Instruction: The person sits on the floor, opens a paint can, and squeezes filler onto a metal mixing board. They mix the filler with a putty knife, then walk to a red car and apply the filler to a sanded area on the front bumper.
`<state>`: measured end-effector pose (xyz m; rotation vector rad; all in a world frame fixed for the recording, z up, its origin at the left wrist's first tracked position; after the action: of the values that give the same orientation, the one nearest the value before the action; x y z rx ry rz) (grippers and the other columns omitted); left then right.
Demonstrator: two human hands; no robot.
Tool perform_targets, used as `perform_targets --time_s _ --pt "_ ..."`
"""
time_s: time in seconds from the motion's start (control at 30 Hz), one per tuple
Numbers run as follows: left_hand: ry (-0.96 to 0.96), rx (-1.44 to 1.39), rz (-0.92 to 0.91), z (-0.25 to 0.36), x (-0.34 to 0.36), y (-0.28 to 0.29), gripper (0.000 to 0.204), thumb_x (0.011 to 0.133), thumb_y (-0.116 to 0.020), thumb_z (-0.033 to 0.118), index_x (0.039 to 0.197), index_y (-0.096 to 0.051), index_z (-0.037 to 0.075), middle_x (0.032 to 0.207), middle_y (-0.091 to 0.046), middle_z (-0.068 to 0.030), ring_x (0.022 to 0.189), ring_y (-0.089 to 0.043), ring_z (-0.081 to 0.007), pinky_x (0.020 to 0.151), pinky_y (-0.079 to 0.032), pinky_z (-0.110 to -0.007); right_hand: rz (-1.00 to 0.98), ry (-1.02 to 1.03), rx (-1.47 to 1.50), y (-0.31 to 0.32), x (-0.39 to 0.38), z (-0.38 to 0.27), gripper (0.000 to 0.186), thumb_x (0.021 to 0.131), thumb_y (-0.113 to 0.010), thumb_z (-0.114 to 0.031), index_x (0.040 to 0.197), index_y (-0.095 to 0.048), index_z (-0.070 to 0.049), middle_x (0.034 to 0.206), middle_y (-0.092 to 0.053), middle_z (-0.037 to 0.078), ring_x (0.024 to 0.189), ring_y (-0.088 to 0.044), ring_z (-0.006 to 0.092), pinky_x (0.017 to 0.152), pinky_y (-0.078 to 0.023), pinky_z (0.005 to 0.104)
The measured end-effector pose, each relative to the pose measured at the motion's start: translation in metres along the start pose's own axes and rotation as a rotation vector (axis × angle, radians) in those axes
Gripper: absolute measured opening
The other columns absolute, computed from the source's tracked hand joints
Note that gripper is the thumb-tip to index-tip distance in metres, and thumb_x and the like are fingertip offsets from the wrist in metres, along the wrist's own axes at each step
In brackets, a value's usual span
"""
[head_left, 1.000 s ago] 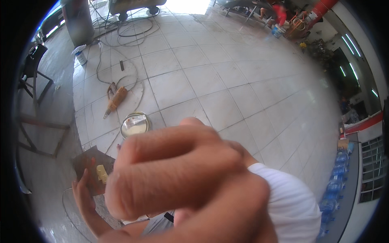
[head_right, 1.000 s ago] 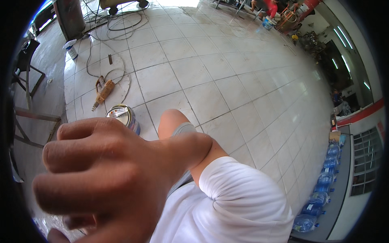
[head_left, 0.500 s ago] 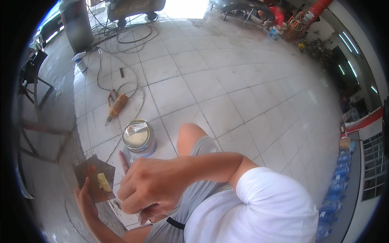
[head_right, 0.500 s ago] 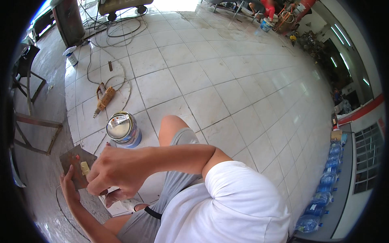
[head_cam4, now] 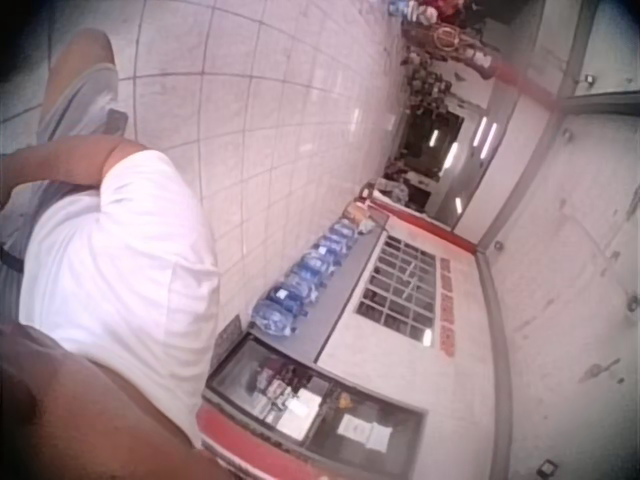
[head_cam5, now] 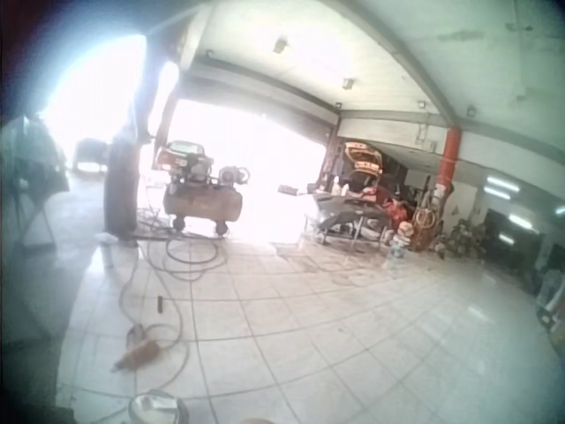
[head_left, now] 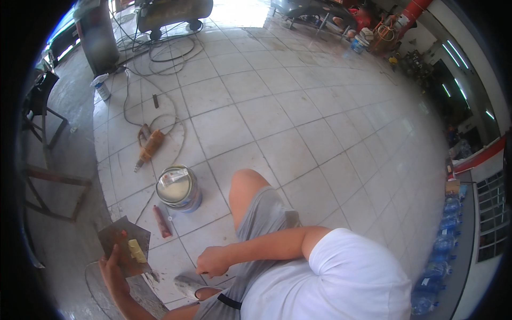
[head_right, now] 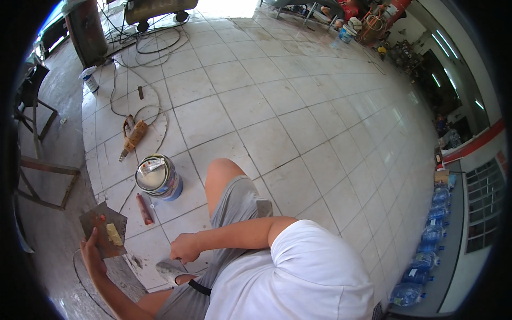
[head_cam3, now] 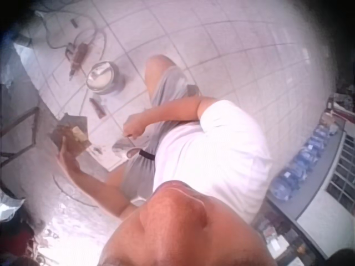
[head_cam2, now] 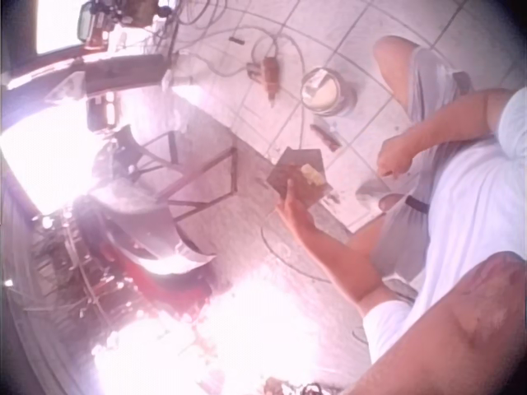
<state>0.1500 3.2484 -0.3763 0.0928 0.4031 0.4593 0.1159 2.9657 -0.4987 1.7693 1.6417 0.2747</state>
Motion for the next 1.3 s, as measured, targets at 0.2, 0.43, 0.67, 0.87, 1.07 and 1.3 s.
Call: perform_targets --time_s 0.2,0.43,0.67,0.87,1.07,1.3 --pt "-0.006 0.040 0.034 0.009 -0.003 -0.008 0.041 0.095 -0.073 0.024 0.125 -0.068 -0.003 0.113 -0.071 -0.0076 0.100 -0.066 -0.0179 0.092 -0.050 -0.032 0.017 -0.077 -0.011 0.007 -0.003 0.030 0.014 0.087 -0.071 -0.018 0.096 -0.070 -0.008 0.093 -0.072 0.016 0.091 -0.070 0.0382 0.077 -0.054 0.0500" --pt "0.053 0.126 0.133 0.018 -0.019 -0.004 0.053 0.092 -0.077 0.030 0.129 -0.063 -0.006 0.120 -0.068 -0.0108 0.103 -0.065 -0.0211 0.093 -0.050 -0.035 -0.101 -0.221 -0.116 -0.010 -0.006 0.067 0.025 0.087 -0.069 -0.017 0.111 -0.075 -0.012 0.111 -0.076 0.015 0.103 -0.072 0.0348 0.085 -0.058 0.0474" --pt "0.030 0.177 0.092 0.028 -0.025 -0.016 0.051 0.091 -0.076 0.029 0.121 -0.066 -0.011 0.105 -0.073 -0.0159 0.094 -0.068 -0.0204 0.088 -0.051 -0.033 -0.135 -0.326 -0.243 -0.012 -0.008 0.082 0.025 0.090 -0.066 -0.011 0.115 -0.070 -0.011 0.114 -0.072 0.015 0.107 -0.071 0.0337 0.092 -0.055 0.0483" --pt "0.057 0.058 0.083 0.031 -0.037 -0.021 0.051 0.092 -0.075 0.027 0.121 -0.065 -0.014 0.105 -0.073 -0.0196 0.091 -0.071 -0.0246 0.084 -0.055 -0.035 0.664 -0.020 -0.126 0.097 -0.011 0.011 0.035 0.089 -0.073 -0.012 0.122 -0.065 -0.011 0.114 -0.069 0.011 0.106 -0.068 0.0321 0.083 -0.056 0.0431" --pt "0.126 -0.105 0.050 0.025 -0.036 -0.019 0.054 0.091 -0.077 0.026 0.123 -0.062 -0.015 0.108 -0.071 -0.0210 0.095 -0.071 -0.0271 0.086 -0.055 -0.037 0.935 0.351 -0.376 0.134 -0.010 -0.019 0.063 0.085 -0.071 0.000 0.146 -0.053 -0.008 0.142 -0.063 0.005 0.119 -0.063 0.0300 0.095 -0.053 0.0426" --pt "0.132 -0.098 0.031 0.018 -0.035 -0.021 0.057 0.090 -0.078 0.027 0.124 -0.061 -0.015 0.110 -0.070 -0.0219 0.096 -0.070 -0.0278 0.088 -0.054 -0.036 0.914 0.425 -0.497 0.129 0.002 -0.032 0.081 0.083 -0.065 0.010 0.157 -0.039 -0.012 0.154 -0.057 -0.001 0.143 -0.045 0.0293 0.113 -0.036 0.0462"
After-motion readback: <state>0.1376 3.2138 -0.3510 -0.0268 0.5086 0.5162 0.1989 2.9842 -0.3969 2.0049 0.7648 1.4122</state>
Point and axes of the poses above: each hand's wrist, its own x-axis towards the middle knuckle, its own y-axis out of the back of the hand, z = x × y, the point moved 6 cm from there along x, towards the middle knuckle
